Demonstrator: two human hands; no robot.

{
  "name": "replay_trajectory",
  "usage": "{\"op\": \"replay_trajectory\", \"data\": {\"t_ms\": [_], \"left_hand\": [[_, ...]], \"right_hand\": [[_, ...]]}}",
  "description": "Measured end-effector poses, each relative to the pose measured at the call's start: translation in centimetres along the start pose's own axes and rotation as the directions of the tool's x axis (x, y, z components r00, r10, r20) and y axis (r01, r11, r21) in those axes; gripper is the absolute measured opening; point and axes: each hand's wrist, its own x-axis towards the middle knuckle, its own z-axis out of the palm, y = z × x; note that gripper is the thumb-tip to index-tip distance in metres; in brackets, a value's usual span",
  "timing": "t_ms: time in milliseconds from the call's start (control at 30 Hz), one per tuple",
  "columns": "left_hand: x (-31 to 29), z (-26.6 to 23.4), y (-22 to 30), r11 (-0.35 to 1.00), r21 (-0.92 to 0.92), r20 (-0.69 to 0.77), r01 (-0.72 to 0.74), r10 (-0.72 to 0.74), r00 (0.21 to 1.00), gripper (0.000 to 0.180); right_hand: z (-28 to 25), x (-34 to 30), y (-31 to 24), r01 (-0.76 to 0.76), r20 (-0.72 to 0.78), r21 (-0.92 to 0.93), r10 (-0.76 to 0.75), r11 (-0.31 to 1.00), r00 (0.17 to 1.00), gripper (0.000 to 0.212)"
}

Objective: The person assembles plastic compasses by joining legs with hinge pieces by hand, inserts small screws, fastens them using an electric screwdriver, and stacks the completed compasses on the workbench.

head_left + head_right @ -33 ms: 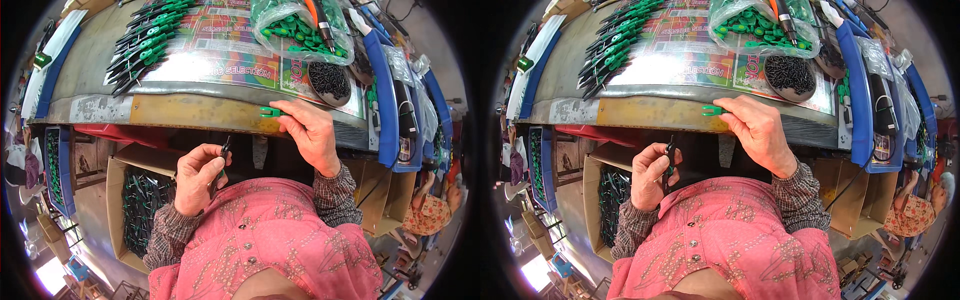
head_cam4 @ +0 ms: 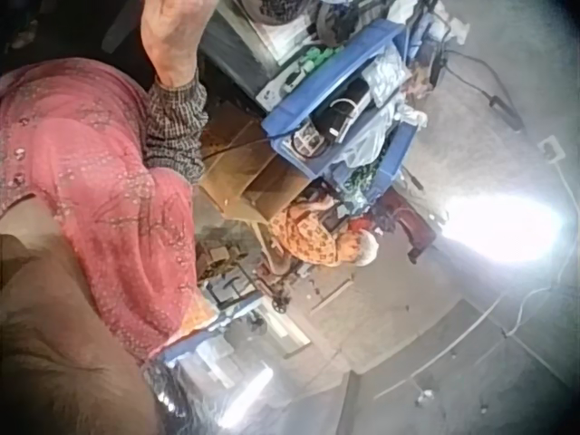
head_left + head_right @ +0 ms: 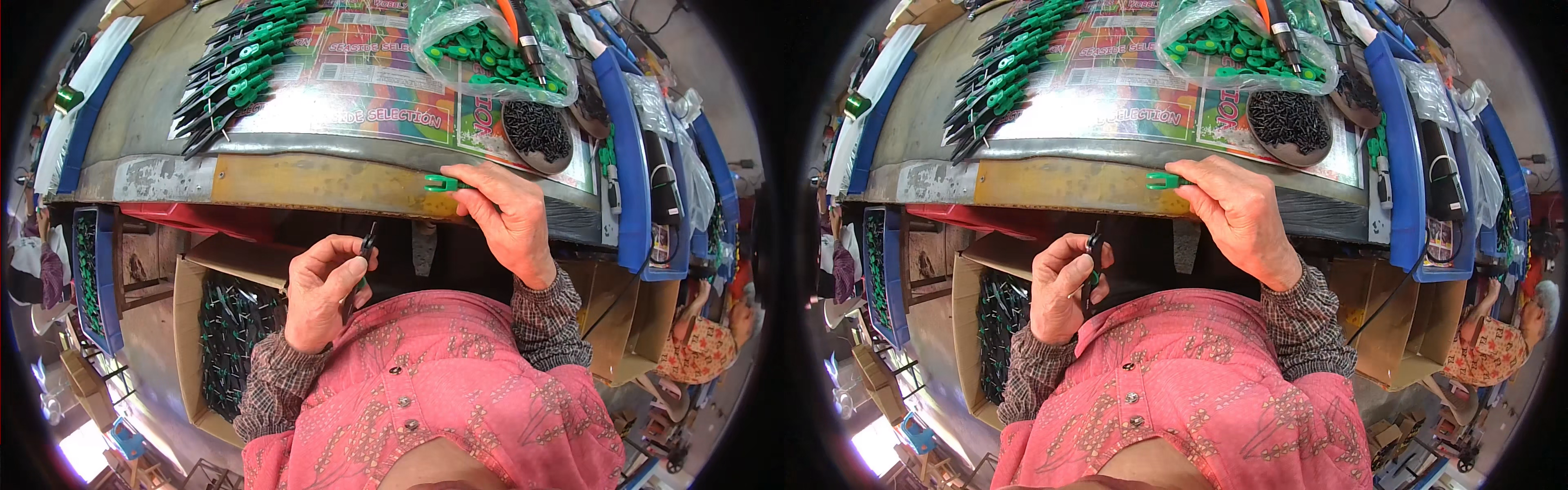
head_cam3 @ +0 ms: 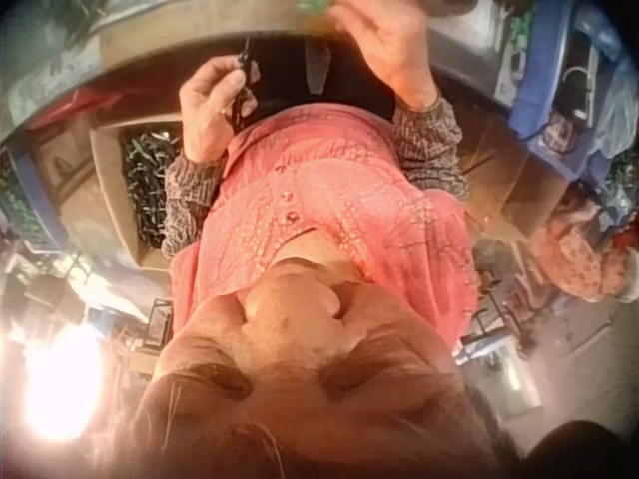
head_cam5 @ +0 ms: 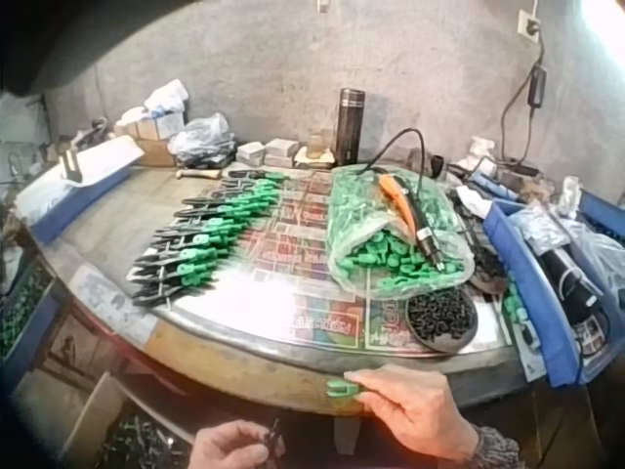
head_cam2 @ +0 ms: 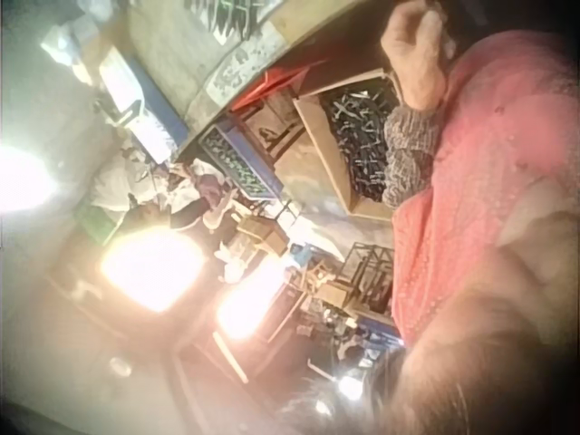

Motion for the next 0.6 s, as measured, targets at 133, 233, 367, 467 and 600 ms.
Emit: {"op": "replay_trajectory", "data": {"t_ms": [133, 233, 367, 467, 600], "left_hand": [[0.1, 0.3, -0.1, 1.0, 0.018, 0.005, -0.008, 0.007, 1.0, 0.013], [0.3, 0.7, -0.1, 0.999, 0.034, 0.013, -0.02, 0.02, 1.0, 0.013], [-0.1, 0.7, 0.1, 0.986, 0.165, -0.05, -0.015, 0.023, 0.999, 0.015], [0.0, 0.4, -0.2, 0.984, 0.172, -0.043, -0.051, 0.059, 0.997, 0.017], [0.3, 0.2, -0.5, 0.983, 0.171, -0.037, -0.061, 0.068, 0.997, 0.018]], "right_hand": [[-0.3, -0.3, -0.3, -0.049, 0.009, 0.019, 0.049, 0.999, 0.999, 0.025], [-0.6, -0.5, -0.1, -0.072, -0.018, 0.032, 0.073, 0.997, 0.997, 0.024], [-1.1, -1.0, 0.4, -0.061, -0.06, 0.025, 0.062, 0.998, 0.996, 0.022], [-2.5, -1.4, 1.0, -0.03, -0.165, -0.077, 0.017, 0.997, 0.986, 0.021], [-6.3, -2.4, 1.7, -0.212, -0.328, -0.323, 0.101, 0.922, 0.939, 0.019]]}}
